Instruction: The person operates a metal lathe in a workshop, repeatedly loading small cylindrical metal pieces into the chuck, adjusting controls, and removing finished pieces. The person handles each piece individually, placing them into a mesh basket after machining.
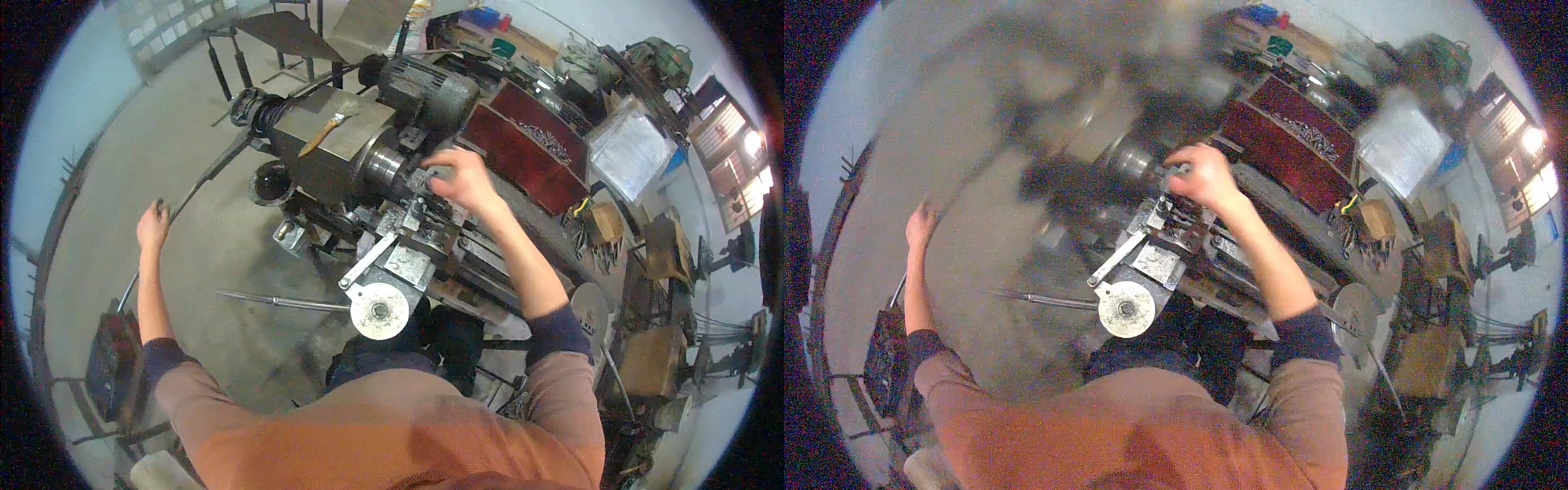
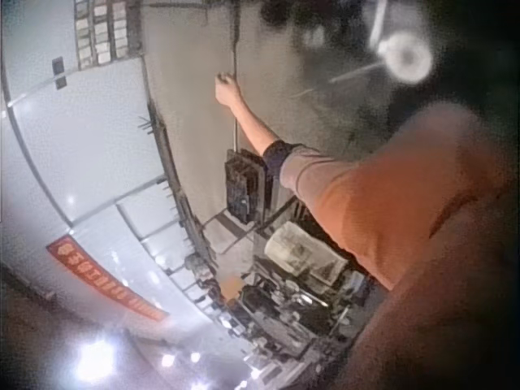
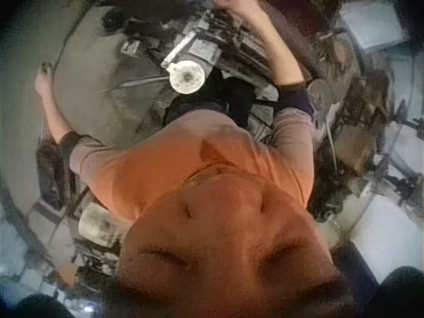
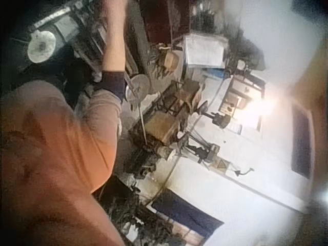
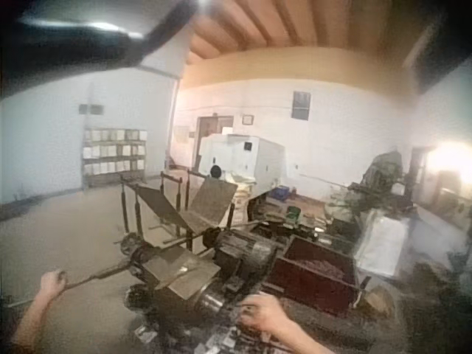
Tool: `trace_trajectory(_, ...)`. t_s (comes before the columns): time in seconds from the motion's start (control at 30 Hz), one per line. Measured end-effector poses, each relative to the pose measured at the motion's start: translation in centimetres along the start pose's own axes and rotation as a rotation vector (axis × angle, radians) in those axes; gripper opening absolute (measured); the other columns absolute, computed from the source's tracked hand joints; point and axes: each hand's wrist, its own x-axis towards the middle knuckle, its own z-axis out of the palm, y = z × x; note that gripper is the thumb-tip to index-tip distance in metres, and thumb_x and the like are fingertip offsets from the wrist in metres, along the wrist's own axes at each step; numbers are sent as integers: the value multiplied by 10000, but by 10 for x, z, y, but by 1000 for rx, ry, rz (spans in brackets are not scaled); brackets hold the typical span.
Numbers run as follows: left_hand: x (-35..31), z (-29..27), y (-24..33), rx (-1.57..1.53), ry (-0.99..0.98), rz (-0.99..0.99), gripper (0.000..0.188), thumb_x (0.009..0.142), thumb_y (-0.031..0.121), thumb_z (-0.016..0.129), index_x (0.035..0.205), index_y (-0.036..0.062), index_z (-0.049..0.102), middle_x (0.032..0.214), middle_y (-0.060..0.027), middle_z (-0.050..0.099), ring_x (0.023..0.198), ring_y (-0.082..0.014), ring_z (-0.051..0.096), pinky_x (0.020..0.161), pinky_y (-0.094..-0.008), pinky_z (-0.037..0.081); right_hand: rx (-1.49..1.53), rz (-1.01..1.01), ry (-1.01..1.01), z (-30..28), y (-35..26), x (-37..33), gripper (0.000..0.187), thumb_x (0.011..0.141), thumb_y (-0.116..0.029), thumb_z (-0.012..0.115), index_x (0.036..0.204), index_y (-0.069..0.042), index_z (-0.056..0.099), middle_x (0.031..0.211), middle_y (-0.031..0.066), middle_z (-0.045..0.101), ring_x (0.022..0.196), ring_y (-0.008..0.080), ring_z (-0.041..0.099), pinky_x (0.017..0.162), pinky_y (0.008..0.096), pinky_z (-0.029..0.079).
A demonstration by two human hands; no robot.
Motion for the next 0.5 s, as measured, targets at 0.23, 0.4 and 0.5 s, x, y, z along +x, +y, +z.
trace_trajectory(0.23, -102, -5, 36, -5, -151, -194, 455, 722, 455, 605, 937, 56, 569, 813, -150, 623, 794, -347, 600, 695, -435, 472, -309, 269, -347, 59, 7, 44, 237, 546, -206, 586, 686, -33, 666, 708, 190, 619, 694, 330, 622, 685, 378, 505)
trace_trajectory(0.4, -159, -19, 98, 33, -64, -136, 376, 721, 361, 643, 825, 18, 530, 732, -189, 602, 709, -364, 601, 642, -440, 478, -211, 268, -347, 62, 15, 45, 277, 531, -197, 601, 690, 27, 637, 744, 241, 611, 744, 355, 620, 709, 391, 508)
trace_trajectory(0.5, -146, -37, 99, 45, -182, -9, 343, 733, 329, 640, 791, 13, 519, 710, -191, 600, 711, -373, 599, 640, -439, 478, -317, 238, -311, 43, -2, 38, 193, 538, -163, 584, 647, -17, 650, 649, 184, 602, 651, 332, 614, 652, 367, 503)
